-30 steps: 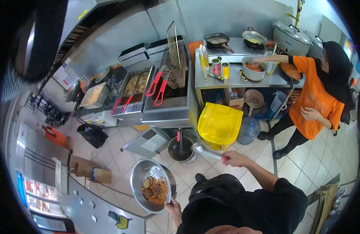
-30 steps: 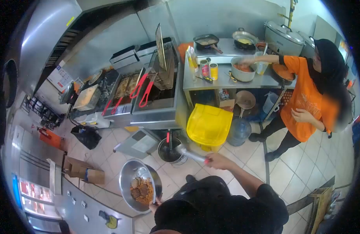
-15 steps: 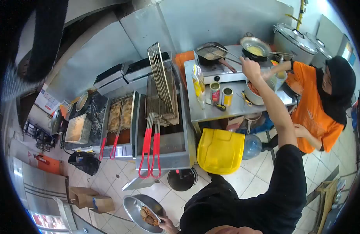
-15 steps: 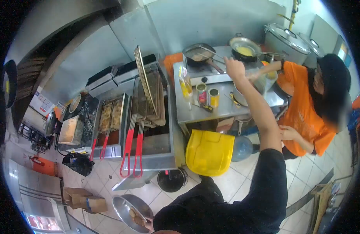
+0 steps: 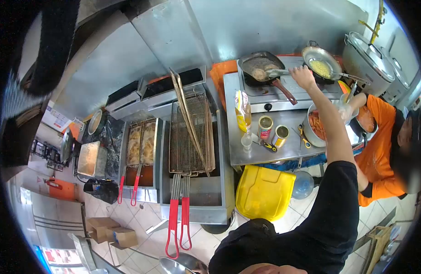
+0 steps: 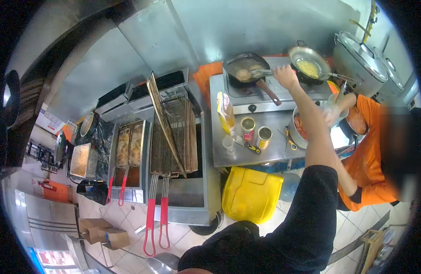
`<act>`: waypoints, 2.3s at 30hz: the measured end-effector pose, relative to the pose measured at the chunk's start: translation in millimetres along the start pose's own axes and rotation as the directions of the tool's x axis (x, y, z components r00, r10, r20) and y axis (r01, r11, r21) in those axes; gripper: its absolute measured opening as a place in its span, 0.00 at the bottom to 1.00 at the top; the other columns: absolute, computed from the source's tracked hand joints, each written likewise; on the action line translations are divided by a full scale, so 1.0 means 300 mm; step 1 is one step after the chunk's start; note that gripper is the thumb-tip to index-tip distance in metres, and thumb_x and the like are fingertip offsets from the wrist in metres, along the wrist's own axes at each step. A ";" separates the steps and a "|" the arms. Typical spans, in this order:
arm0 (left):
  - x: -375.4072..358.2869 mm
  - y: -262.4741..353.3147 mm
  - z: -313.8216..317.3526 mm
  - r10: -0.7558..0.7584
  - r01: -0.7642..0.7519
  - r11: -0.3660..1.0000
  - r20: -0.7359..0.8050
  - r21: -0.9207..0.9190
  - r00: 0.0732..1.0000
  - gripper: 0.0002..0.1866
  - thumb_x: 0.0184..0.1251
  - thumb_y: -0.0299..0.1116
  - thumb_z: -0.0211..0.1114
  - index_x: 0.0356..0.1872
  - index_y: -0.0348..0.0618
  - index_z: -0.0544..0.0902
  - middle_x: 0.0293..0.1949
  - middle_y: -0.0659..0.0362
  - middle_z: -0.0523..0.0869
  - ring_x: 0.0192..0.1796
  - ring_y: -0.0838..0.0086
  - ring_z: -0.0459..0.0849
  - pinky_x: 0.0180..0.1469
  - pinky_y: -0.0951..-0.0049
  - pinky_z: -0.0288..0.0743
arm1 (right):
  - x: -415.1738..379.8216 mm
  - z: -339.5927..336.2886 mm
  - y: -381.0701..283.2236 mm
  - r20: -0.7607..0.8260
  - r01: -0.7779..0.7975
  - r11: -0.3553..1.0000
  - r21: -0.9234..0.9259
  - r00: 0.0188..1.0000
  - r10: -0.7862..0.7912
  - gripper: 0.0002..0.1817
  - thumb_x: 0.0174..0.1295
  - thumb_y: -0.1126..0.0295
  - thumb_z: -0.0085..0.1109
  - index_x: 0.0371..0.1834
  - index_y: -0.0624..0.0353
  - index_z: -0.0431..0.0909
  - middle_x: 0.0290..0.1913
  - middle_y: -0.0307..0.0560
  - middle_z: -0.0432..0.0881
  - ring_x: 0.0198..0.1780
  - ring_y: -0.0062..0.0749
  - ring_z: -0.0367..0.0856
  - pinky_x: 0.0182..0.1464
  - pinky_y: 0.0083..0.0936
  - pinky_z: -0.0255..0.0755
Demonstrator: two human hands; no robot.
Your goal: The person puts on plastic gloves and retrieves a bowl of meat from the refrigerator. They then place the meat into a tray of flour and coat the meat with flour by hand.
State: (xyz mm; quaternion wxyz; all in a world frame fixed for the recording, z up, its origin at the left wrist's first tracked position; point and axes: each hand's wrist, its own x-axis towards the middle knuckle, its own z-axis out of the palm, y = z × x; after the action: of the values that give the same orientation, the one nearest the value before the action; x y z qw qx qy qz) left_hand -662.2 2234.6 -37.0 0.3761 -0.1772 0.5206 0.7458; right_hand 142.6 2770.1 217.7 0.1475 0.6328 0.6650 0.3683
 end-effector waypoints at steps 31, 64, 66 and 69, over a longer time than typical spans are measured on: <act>-0.119 0.050 -0.141 -0.003 0.002 1.000 -0.047 -0.026 0.999 0.25 0.68 0.25 0.47 0.65 0.27 0.64 0.66 0.40 0.63 0.67 0.54 0.66 0.59 0.62 0.79 | 0.173 0.015 -0.009 0.115 -0.093 0.934 0.344 0.992 0.057 0.10 0.55 0.72 0.56 0.38 0.53 0.84 0.32 0.49 0.85 0.39 0.43 0.85 0.38 0.38 0.80; -0.035 -0.044 -0.056 -0.040 0.034 0.983 -0.032 -0.180 0.999 0.25 0.68 0.25 0.48 0.66 0.30 0.65 0.68 0.40 0.61 0.67 0.52 0.66 0.59 0.58 0.78 | 0.179 -0.044 0.007 0.480 -0.563 0.574 0.594 0.821 0.309 0.10 0.54 0.68 0.58 0.34 0.62 0.84 0.36 0.56 0.85 0.35 0.45 0.86 0.35 0.37 0.79; -0.027 -0.043 -0.054 -0.047 0.041 0.982 -0.027 -0.182 0.999 0.25 0.68 0.25 0.48 0.66 0.30 0.65 0.68 0.40 0.61 0.67 0.52 0.66 0.59 0.57 0.78 | 0.155 -0.111 -0.007 0.393 -0.534 0.667 0.519 0.842 0.369 0.11 0.53 0.70 0.56 0.36 0.60 0.85 0.41 0.59 0.85 0.47 0.50 0.84 0.47 0.39 0.79; -0.017 -0.038 -0.047 -0.050 0.047 0.982 -0.015 -0.181 0.999 0.25 0.68 0.25 0.48 0.66 0.30 0.65 0.68 0.40 0.60 0.67 0.52 0.66 0.59 0.57 0.78 | 0.135 -0.094 -0.058 0.395 -0.491 0.718 0.493 0.862 0.318 0.11 0.54 0.67 0.57 0.36 0.59 0.85 0.39 0.57 0.85 0.43 0.49 0.85 0.44 0.39 0.80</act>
State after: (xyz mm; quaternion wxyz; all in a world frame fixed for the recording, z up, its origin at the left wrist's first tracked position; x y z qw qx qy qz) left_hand -652.3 2221.7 -46.6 0.3715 -0.2304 0.4502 0.7786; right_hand 104.8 2801.2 236.1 -0.0437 0.8235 0.5602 0.0780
